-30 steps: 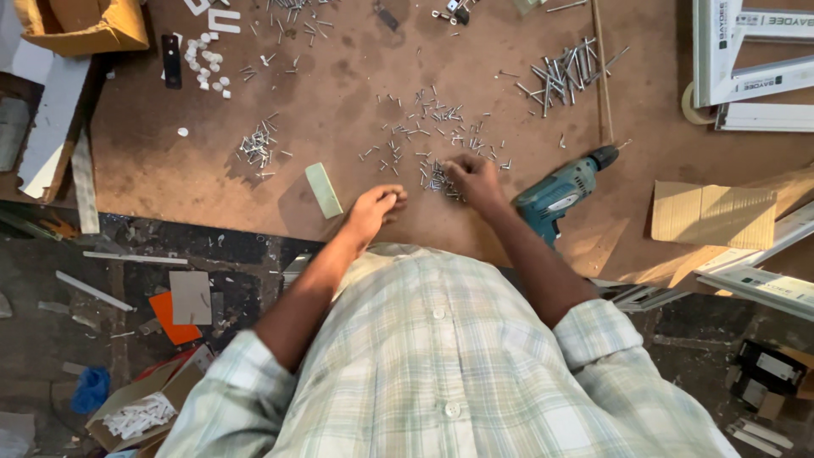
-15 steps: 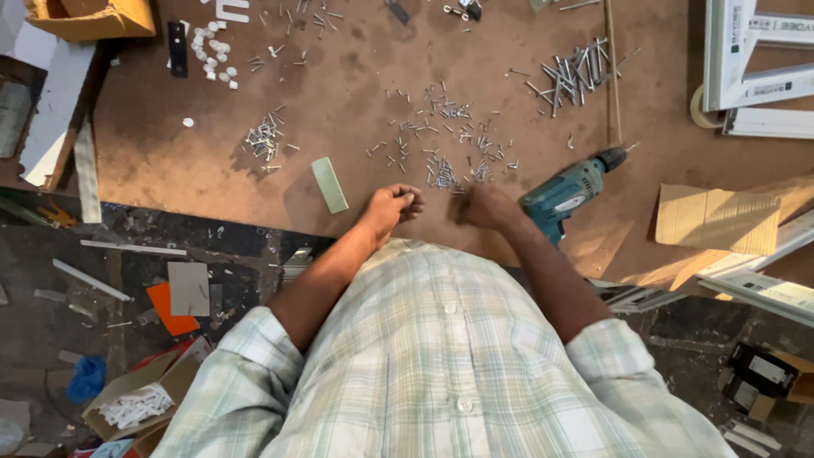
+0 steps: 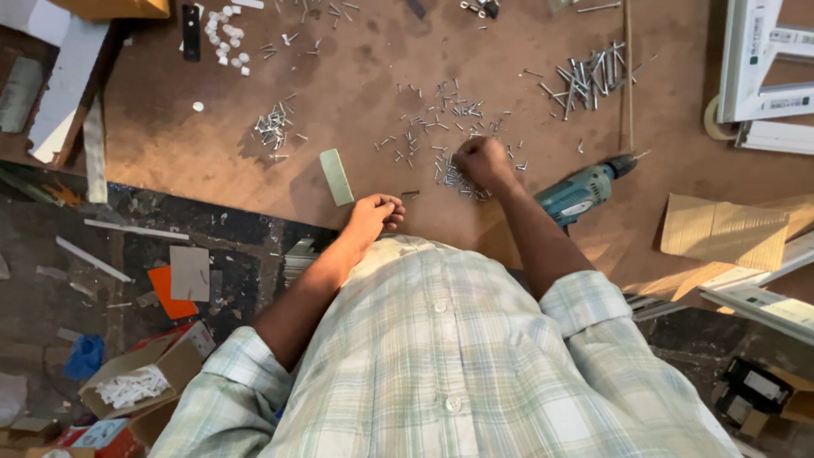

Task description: The person stands at a workbench and picks screws one at a time from a scattered pile, moving and grouping them on the bench surface. They occasionally reach toward a cordless drill resting on the bench while continuing to handle the screws by hand.

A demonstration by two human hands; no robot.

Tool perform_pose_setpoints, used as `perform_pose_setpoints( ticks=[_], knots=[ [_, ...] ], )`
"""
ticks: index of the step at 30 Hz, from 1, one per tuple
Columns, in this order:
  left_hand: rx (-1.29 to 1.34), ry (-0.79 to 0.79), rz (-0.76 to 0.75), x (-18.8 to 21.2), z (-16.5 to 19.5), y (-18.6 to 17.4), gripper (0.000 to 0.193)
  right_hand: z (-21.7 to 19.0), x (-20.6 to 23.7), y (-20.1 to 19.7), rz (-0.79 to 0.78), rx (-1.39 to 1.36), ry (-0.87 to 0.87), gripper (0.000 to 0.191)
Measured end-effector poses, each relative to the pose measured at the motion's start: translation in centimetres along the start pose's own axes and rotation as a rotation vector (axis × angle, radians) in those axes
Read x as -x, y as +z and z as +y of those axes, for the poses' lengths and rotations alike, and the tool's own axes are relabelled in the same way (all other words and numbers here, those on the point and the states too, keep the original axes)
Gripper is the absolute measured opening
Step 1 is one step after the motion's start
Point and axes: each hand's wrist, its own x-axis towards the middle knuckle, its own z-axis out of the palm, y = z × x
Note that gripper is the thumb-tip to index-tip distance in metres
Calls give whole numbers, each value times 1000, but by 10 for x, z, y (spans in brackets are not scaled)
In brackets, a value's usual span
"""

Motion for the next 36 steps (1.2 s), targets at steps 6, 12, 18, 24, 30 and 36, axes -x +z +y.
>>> perform_pose_setpoints(
  ticks=[6, 12, 18, 24, 30, 36],
  knots=[
    [73, -40, 55, 7, 3, -8, 21, 0, 18, -24, -224, -632, 299, 16],
    [355, -188, -25, -9, 30, 18, 33, -3, 33, -11, -324, -559, 246, 18],
    [327, -266, -119, -29, 33, 36, 30, 6, 15, -3, -16, 4, 63, 14],
    [271, -299, -75, -11, 17, 9, 27, 6, 1, 2, 81, 141, -308, 24],
    [369, -312, 2, 1, 13, -16, 27, 8, 8, 4, 49, 243, -492, 21],
    [396, -262, -14, 2, 6, -16, 27, 8, 12, 5, -10, 323, -452, 17]
  ],
)
